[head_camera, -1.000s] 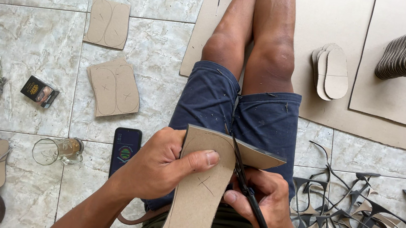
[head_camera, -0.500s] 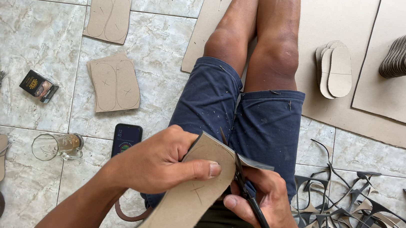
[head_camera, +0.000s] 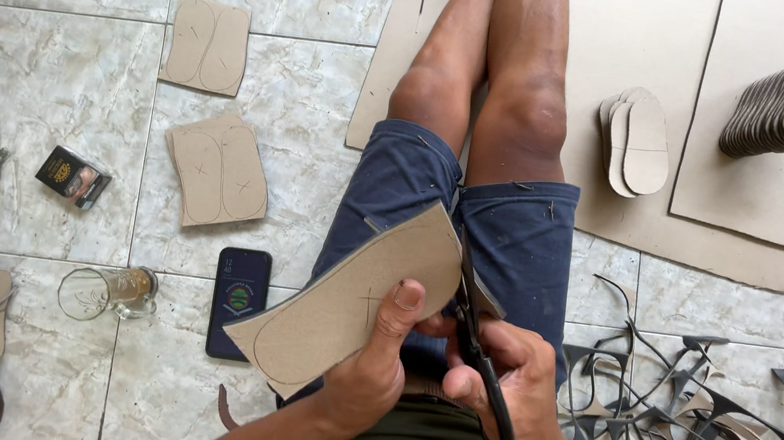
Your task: The person lies on the floor and cuts sandal sole shapes out of cardboard sheets with scissors, following drawn outlines. They trim around each outline, set finished cutouts onto a growing stack, and pick up new marked cardboard pieces to continue cutting.
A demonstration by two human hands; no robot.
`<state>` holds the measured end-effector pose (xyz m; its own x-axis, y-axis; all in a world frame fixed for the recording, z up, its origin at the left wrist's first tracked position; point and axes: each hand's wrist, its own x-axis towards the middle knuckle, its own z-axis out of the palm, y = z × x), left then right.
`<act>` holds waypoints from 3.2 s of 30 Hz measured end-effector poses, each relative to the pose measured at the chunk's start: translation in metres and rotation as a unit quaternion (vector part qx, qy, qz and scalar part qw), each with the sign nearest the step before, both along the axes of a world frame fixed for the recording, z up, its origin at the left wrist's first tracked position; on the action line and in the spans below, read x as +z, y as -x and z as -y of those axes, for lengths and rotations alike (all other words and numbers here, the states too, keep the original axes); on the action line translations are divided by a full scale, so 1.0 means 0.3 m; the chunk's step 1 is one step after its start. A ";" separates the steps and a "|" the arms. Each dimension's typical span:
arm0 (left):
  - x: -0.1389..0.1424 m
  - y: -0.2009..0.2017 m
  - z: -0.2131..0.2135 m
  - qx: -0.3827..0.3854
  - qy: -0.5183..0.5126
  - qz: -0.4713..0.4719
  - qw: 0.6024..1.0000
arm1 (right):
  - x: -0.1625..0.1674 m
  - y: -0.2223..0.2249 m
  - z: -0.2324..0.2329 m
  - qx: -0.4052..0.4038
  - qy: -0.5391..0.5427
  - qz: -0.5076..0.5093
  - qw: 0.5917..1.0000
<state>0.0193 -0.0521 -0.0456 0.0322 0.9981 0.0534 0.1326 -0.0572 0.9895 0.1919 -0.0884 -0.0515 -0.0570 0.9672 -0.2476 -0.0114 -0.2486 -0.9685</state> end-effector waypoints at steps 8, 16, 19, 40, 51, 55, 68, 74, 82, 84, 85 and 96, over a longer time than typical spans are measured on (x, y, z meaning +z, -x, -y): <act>0.051 0.005 0.022 -0.055 0.196 0.183 0.962 | 0.010 0.025 -0.016 -0.021 -0.090 -0.090 0.992; -0.037 -0.016 0.011 0.031 0.048 0.289 0.956 | -0.033 0.002 0.021 -0.015 -0.049 -0.039 0.998; -0.031 -0.009 0.004 0.039 0.058 0.219 0.973 | -0.026 0.000 0.014 -0.015 -0.029 -0.041 0.999; 0.080 0.093 -0.082 -0.079 0.164 0.128 0.975 | 0.000 -0.013 -0.004 0.014 -0.038 -0.079 0.996; 0.151 0.154 -0.186 -0.196 0.187 0.033 0.962 | -0.008 -0.032 0.004 0.050 -0.013 -0.072 0.996; 0.173 0.177 -0.211 -0.217 0.203 -0.011 0.955 | -0.004 -0.033 0.013 0.049 0.022 -0.060 0.997; 0.071 0.162 -0.171 -0.094 0.032 0.101 0.990 | 0.041 -0.045 -0.003 0.069 0.026 0.019 0.997; 0.136 0.186 -0.182 -0.156 0.025 0.027 0.987 | 0.033 -0.026 -0.002 0.056 -0.068 -0.030 0.996; 0.201 0.173 -0.216 -0.208 0.088 0.019 0.974 | 0.028 -0.043 0.003 0.087 -0.025 -0.005 0.996; 0.201 0.167 -0.212 -0.224 0.082 0.043 0.970 | 0.028 -0.041 0.002 0.086 -0.040 -0.022 0.995; 0.201 0.165 -0.210 -0.231 0.081 0.055 0.968 | 0.026 -0.038 0.002 0.082 -0.054 -0.029 0.995; 0.201 0.152 -0.197 -0.241 0.120 0.036 0.962 | 0.035 -0.033 0.029 0.057 -0.023 0.091 0.994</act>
<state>-0.0263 0.0070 0.0148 0.4999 0.8515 -0.1582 0.0784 0.1374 0.9874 0.2018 -0.0971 -0.0410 -0.1241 0.9675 -0.2204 0.1913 -0.1946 -0.9621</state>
